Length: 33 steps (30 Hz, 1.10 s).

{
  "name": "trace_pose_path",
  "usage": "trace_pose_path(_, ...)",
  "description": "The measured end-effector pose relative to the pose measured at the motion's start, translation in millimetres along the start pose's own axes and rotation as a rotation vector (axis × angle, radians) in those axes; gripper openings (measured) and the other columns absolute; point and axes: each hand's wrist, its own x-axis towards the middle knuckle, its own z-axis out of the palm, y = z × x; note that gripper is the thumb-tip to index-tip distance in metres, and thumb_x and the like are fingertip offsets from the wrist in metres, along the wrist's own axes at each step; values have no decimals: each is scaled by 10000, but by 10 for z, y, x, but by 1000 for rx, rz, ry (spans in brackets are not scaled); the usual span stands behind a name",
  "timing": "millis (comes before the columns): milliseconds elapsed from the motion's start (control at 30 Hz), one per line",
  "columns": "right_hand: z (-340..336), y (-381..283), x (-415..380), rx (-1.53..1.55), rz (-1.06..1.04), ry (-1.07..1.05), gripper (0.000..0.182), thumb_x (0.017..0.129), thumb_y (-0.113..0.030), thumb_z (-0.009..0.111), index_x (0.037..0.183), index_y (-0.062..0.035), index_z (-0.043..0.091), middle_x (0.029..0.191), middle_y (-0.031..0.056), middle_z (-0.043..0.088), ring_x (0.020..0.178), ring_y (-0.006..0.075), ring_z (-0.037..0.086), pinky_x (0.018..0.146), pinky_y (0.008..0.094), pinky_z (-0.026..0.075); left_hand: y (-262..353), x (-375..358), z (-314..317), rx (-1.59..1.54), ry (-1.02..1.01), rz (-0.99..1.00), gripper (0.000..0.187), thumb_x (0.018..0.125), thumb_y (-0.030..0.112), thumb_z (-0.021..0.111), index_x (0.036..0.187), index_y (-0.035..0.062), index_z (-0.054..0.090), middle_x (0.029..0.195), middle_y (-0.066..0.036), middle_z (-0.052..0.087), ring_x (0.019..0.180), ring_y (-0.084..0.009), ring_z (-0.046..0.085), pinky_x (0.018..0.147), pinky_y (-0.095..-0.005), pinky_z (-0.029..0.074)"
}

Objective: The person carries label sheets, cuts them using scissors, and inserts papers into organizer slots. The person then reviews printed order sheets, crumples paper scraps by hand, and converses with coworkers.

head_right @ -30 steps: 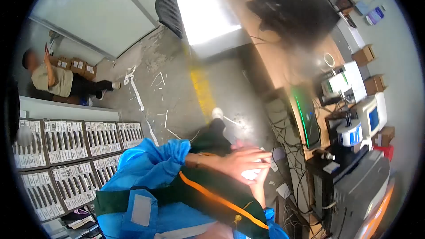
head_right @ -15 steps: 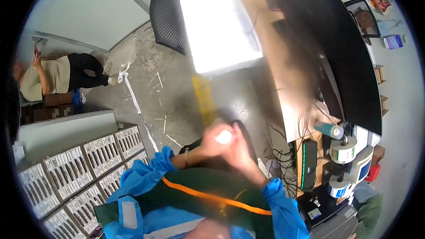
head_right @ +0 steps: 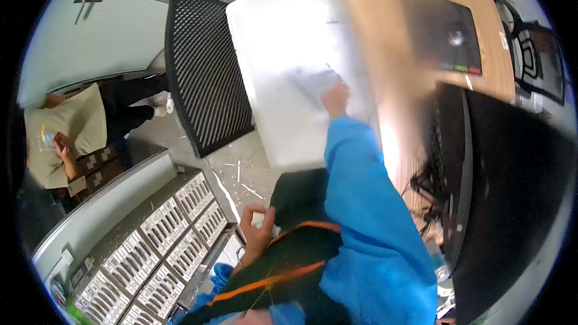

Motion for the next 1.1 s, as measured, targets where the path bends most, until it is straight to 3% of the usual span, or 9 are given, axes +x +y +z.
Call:
trace_pose_path(100,119,81,583,-176,-183,121,761,603,-252,707,1246,-123,322,1220,177,358,1092,371,370,911,482,332,110,415,182,-181,-32,-372,151,731,78,670,737,40,525,693,-32,535,636,-90,496,585,-220,395)
trace_pose_path(400,134,221,1064,-330,-119,-49,593,630,-320,717,1112,-64,486,1012,132,568,958,313,506,815,412,384,-188,870,346,-174,-124,-463,145,753,86,651,754,27,518,693,-28,530,658,-89,483,603,-225,394)
trace_pose_path(500,575,301,976,408,-362,151,417,694,-239,694,1036,-47,553,957,97,595,864,220,548,748,311,412,-107,955,259,-154,-174,-445,144,753,87,651,756,29,519,699,-26,533,666,-88,485,612,-222,395)
trace_pose_path(667,70,-730,619,1647,128,218,479,714,-151,653,1132,-2,471,977,153,565,912,220,527,777,321,402,-20,1081,148,-178,-227,-500,147,752,94,651,759,27,520,697,-21,535,671,-88,488,624,-220,399)
trace_pose_path(733,141,-731,865,1520,232,219,520,721,-161,647,1168,-6,433,1026,157,545,955,235,512,826,328,380,-133,1097,193,-170,-226,-468,148,750,95,652,759,27,521,695,-21,536,673,-90,491,629,-222,403)
trace_pose_path(833,177,-422,956,264,89,-41,581,730,-177,639,1222,-13,377,1100,164,514,1019,257,489,900,337,346,-95,1150,198,-129,-248,-469,145,749,96,652,764,29,525,706,-26,548,679,-93,499,636,-224,408)
trace_pose_path(900,23,-338,777,-52,36,-141,623,737,-187,634,1259,-17,340,1150,168,494,1061,272,475,949,344,324,-154,1137,162,-117,-280,-468,137,750,93,650,777,27,532,719,-30,558,685,-94,504,645,-228,413)
trace_pose_path(1033,-115,-562,392,315,457,229,754,616,-287,759,1187,36,386,1097,212,505,996,324,503,895,392,408,-173,1367,318,-109,-295,-453,141,747,97,650,805,21,546,731,-42,573,685,-107,516,654,-239,420)
trace_pose_path(1100,229,-360,860,710,1135,531,735,596,-329,766,1135,32,421,1073,222,484,962,335,511,803,427,476,-122,1711,547,-30,-345,-182,200,717,84,657,881,16,566,820,-88,566,769,-181,551,705,-271,438)
